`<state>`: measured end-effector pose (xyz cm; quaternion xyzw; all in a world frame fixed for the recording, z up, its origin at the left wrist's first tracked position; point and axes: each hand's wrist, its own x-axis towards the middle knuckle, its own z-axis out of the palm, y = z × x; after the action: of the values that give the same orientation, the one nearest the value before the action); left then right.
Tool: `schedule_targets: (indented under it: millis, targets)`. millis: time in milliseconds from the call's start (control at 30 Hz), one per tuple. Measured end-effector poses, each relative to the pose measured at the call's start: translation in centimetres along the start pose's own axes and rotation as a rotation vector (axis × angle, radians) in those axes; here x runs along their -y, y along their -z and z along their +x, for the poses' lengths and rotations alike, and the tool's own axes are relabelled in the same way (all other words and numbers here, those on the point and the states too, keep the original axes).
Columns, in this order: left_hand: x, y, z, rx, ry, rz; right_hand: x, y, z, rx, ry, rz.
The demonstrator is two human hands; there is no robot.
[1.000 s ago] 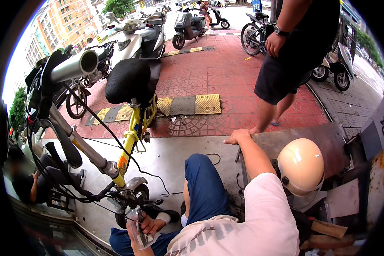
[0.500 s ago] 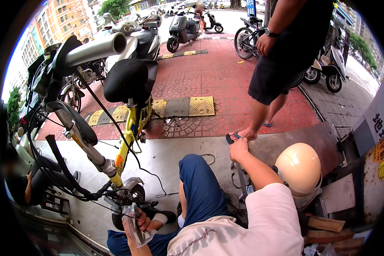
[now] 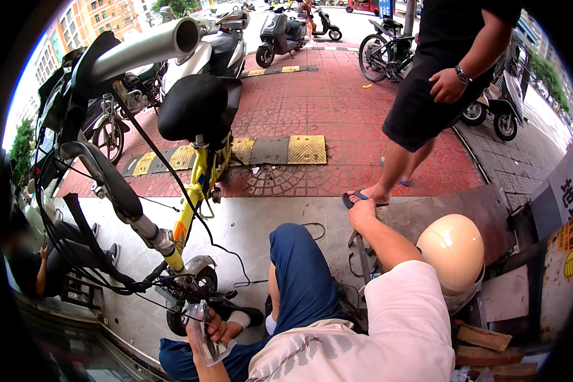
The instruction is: The person removes a small electronic wiring component from a plastic bag, uses scissors to cut and strip wires on a bicycle handlebar, and then connects the wires by hand.
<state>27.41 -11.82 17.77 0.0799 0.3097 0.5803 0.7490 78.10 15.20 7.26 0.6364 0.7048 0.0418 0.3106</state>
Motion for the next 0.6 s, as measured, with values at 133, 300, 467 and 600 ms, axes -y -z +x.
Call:
schedule_targets:
  millis: [133, 300, 467, 600]
  targets:
    - [-0.3, -0.4, -0.2, 0.014, -0.012, 0.001, -0.2, 0.2, -0.1, -0.006, 0.006, 0.005]
    - [-1.7, 2.3, -0.2, 0.144, 0.018, -0.039, -0.6, 1.3, -0.7, 0.016, 0.001, 0.015]
    - [-3.2, 1.4, -2.7, 0.290, -0.031, 0.022, 0.2, 4.1, -0.6, 0.128, -0.032, 0.049]
    - [-6.9, -2.6, -5.7, 0.032, -0.145, 0.230, 3.3, 1.5, 1.7, 0.017, -0.056, 0.353]
